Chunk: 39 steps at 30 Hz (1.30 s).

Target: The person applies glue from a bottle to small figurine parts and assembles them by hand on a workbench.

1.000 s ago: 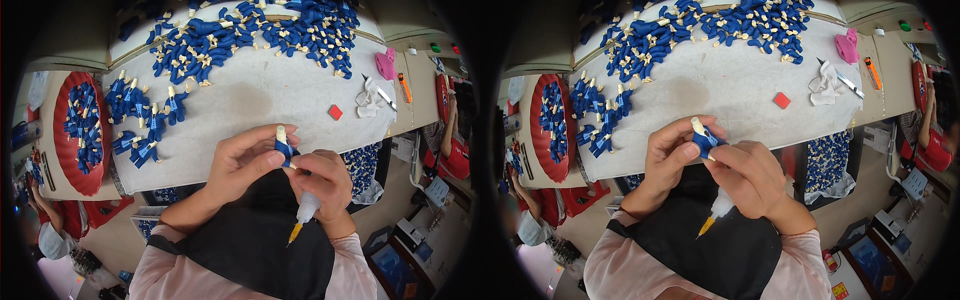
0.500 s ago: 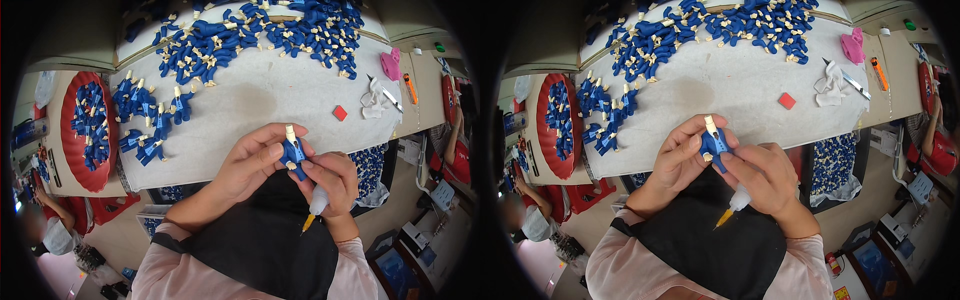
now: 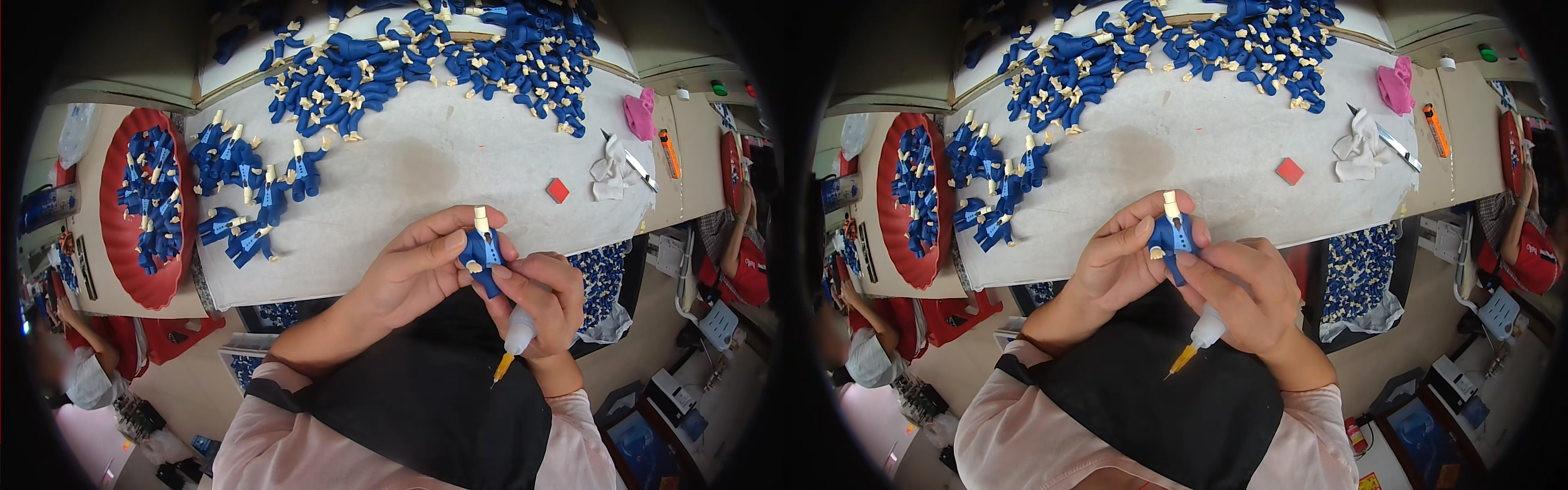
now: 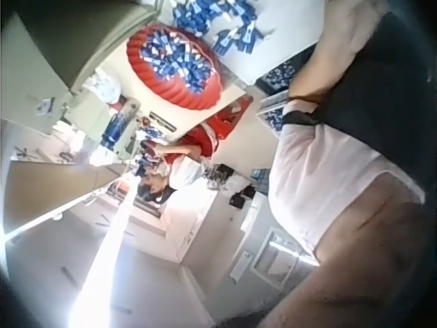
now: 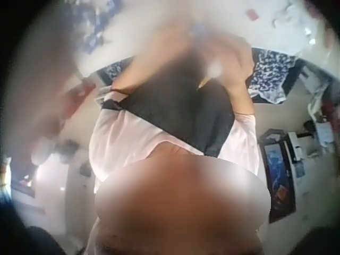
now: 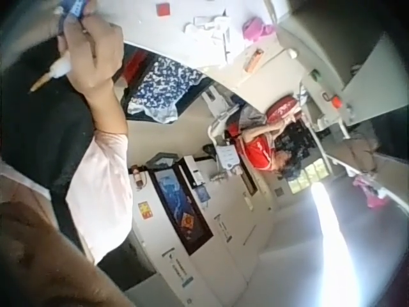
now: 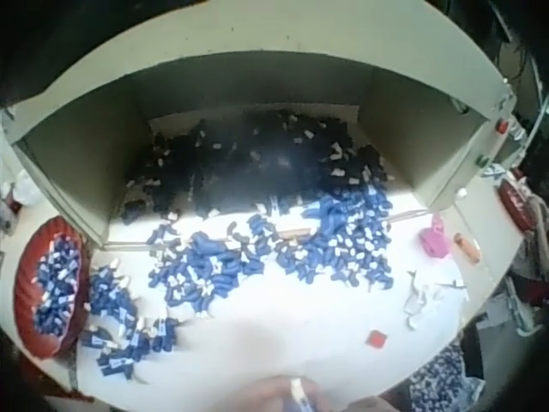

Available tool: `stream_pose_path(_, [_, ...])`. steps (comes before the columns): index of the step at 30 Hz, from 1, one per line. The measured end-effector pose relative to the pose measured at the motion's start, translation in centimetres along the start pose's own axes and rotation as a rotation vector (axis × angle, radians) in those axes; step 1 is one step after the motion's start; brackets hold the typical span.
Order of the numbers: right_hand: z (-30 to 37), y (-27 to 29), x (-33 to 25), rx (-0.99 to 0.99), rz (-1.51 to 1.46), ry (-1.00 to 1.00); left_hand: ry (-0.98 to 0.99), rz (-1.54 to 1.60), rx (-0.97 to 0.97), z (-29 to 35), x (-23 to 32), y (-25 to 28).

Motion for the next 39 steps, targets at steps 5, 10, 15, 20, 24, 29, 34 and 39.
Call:
stream_pose_path(5, [-0.2, -0.2, -0.2, 0.000, -0.004, 0.013, 0.032, 0.058, -0.019, 0.0, -0.2, 0.0])
stream_pose_path(10, [-0.3, -0.4, -0.1, -0.013, -0.001, 0.005, -0.017, -0.006, -0.010, 0.1, 0.4, 0.0])
stream_pose_path(15, [0.3, -0.5, 0.6, -0.006, 0.001, -0.004, -0.157, -0.201, 0.011, 0.5, 1.6, -0.5])
stream_pose_path(20, [1.0, -0.8, 1.3, 0.026, -0.032, -0.029, -0.574, -0.752, 0.057, 2.1, 4.3, -2.4])
stream_pose_path(24, [1.2, -0.7, 1.4, 0.053, -0.084, -0.026, -0.672, -1.018, 0.000, 2.6, 4.7, -3.4])
stream_pose_path(29, [1.4, -0.7, 1.1, 0.064, -0.085, -0.006, -0.772, -1.177, 0.005, 3.4, 5.1, -4.6])
stream_pose_path(34, [1.7, -0.6, 1.2, 0.094, -0.096, 0.004, -0.812, -1.240, 0.001, 3.3, 5.3, -5.0])
stream_pose_path(39, [1.8, -0.5, 1.5, 0.095, -0.064, -0.022, -0.777, -1.302, -0.005, 2.9, 5.0, -4.8])
Point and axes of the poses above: each hand's wrist, its own z-axis away from the middle knuckle, its own y-axis out of the back of the hand, x = y × z, the point moved 10 cm from there along -z, towards the middle knuckle, and after that the axes turned 5 degrees about x, right-handed, at the moved point
